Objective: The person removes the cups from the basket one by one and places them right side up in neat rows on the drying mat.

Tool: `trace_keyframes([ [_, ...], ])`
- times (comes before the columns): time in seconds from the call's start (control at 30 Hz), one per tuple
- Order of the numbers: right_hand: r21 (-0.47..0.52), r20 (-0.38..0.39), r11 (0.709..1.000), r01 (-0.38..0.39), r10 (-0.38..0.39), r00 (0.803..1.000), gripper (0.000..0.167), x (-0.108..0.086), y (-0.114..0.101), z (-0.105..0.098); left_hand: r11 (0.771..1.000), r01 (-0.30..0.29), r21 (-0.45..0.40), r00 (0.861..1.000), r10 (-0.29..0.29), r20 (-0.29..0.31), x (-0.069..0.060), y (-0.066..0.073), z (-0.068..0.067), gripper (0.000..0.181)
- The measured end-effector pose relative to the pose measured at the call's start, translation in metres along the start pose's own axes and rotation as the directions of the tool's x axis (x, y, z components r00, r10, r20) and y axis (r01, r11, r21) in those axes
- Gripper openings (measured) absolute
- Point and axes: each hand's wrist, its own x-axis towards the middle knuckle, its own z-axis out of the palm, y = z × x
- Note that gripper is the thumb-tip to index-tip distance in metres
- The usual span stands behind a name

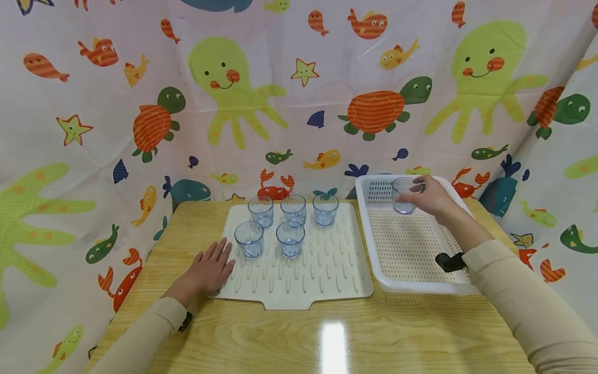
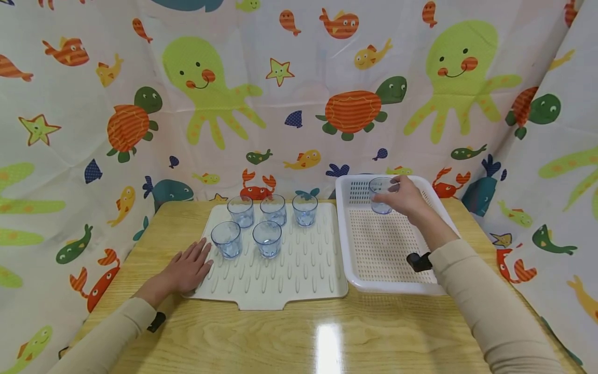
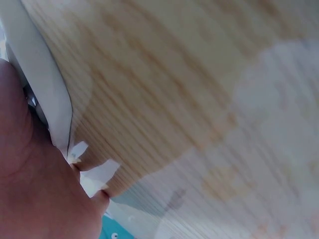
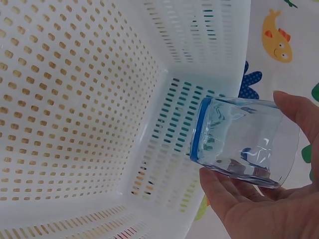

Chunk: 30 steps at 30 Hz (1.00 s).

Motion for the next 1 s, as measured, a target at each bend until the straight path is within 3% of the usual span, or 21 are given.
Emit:
trace_keyframes([
  [0.43,-0.001,-0.004,1.0,0.012,-0.012,1.0,0.098,-0.005,0.001,0.003,1.0,0.007,0.004,1.0,-0.007,0.01,0.001,0.001,0.001,0.07],
  [0.67,-0.006,0.0,1.0,0.015,-0.015,1.0,0.097,-0.009,0.001,0.004,1.0,0.004,0.015,1.0,-0.004,-0.019,0.003,-0.003,0.005,0.071],
  [1.0,0.001,0.004,1.0,0.016,-0.016,1.0,0.095,-0.015,-0.006,0.008,1.0,-0.001,0.02,1.0,0.001,-0.004,-0.002,0.004,-0.004,0.07],
])
